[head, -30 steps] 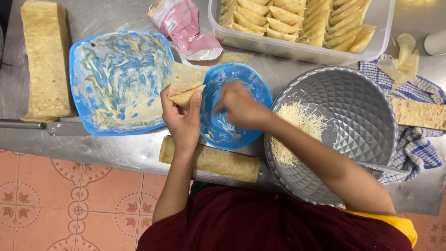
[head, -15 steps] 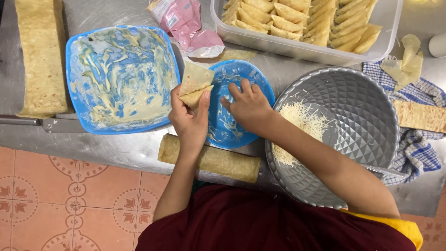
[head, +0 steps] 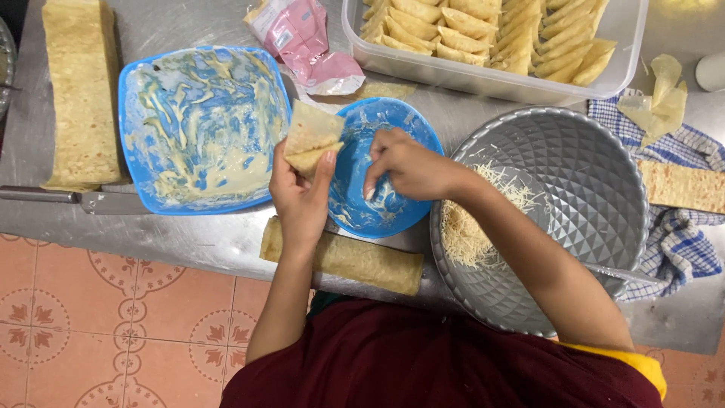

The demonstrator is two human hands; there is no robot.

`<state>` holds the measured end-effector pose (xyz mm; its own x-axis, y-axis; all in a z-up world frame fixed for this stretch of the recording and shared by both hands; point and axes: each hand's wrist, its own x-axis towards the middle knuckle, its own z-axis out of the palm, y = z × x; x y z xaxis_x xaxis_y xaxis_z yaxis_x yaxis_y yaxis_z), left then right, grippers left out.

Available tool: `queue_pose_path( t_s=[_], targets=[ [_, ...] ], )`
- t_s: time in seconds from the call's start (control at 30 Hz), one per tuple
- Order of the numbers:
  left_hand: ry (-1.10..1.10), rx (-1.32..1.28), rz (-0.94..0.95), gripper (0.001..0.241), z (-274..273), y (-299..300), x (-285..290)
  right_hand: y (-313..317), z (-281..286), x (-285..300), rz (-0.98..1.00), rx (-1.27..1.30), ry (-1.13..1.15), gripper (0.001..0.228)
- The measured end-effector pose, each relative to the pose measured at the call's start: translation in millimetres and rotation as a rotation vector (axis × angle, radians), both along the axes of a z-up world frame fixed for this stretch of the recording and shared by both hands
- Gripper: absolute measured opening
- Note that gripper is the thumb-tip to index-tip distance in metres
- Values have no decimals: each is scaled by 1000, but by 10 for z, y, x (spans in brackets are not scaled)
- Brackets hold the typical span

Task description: Filling thin dough strips with shredded cheese and folding them into triangular pastries, then placing them into a storage container.

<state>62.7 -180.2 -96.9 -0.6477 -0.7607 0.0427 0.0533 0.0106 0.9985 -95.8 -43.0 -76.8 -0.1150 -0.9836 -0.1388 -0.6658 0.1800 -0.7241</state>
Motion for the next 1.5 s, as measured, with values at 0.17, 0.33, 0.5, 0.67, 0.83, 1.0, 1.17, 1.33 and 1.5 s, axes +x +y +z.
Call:
queue_pose_path(
  t_s=[0.17,0.33,0.5,0.67,0.83,1.0,1.17,1.33,1.5],
  targets=[
    [56,341,-195,44,224,171,169,350,706,44,-188,-402,-16,60],
    [29,374,-433,46,564,356,313,531,1091,519,-227,-329,583,56],
    [-50,351,-477,52,698,508,349,554,920,564,-187,-420,1245,42],
    [39,495,-465,60,651,576,346,641,1011,531,-376,-410,1189,85],
    [-16,408,-534,32,641,504,433,625,833,509,-170,-489,1089,37],
    [78,476,-551,58,655,530,482,447,594,208,-317,-367,1052,30],
    [193,558,-231,57,338,507,446,174,402,187,-218,39,672,26],
    [219,574,-108,57,-124,376,320,148,-539,194,-35,-3,968,23],
    [176,564,-17,58,-257,370,226,138,-629,106,24,144,933,51]
  ],
)
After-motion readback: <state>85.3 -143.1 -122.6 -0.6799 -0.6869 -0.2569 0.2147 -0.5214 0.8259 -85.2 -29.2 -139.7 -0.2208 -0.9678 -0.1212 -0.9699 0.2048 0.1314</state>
